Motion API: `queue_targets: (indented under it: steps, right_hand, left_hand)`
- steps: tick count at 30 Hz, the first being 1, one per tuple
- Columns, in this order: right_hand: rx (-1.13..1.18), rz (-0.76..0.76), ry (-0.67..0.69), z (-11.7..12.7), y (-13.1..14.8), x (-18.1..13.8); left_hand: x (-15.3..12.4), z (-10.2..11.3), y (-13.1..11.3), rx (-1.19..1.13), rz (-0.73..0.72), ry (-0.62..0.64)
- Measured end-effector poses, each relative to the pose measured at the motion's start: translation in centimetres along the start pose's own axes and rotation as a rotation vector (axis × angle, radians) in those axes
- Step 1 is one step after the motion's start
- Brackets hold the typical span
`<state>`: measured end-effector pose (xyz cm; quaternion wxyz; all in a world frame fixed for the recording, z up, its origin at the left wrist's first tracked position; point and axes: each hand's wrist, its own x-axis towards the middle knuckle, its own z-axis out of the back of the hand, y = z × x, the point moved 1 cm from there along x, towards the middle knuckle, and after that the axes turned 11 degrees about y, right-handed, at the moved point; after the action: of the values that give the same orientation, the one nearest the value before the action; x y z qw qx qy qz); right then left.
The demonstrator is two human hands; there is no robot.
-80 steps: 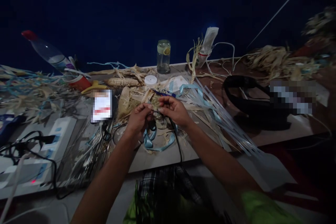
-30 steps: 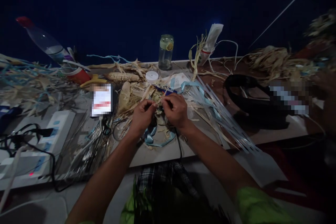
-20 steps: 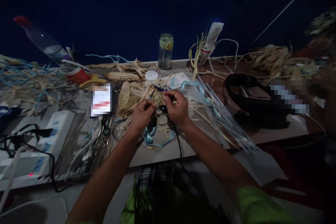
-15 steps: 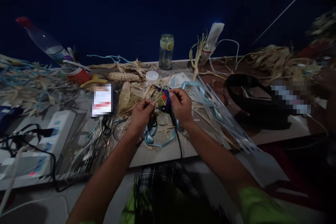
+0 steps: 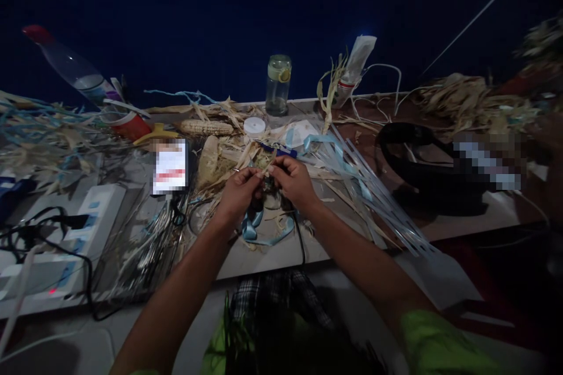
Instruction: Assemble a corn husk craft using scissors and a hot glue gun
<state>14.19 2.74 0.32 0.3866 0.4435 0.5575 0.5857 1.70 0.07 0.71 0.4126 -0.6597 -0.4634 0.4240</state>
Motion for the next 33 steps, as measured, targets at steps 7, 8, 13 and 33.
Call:
queue_targets:
  steps: [7, 8, 13, 33]
  right_hand:
    - [0.145, 0.015, 0.017, 0.29, -0.03, 0.2]
    - [0.148, 0.012, 0.021, 0.25, 0.0, 0.2]
    - [0.179, -0.003, 0.045, -0.03, -0.09, 0.11]
    - [0.169, 0.01, 0.003, -0.15, 0.15, -0.24]
  left_hand:
    - [-0.13, -0.04, -0.21, -0.1, 0.062, 0.082]
    - [-0.12, -0.01, -0.2, -0.117, 0.069, 0.1]
    - [-0.12, 0.06, -0.11, -0.128, 0.073, 0.108]
    - [-0.33, -0.55, -0.24, 0.004, 0.069, 0.086]
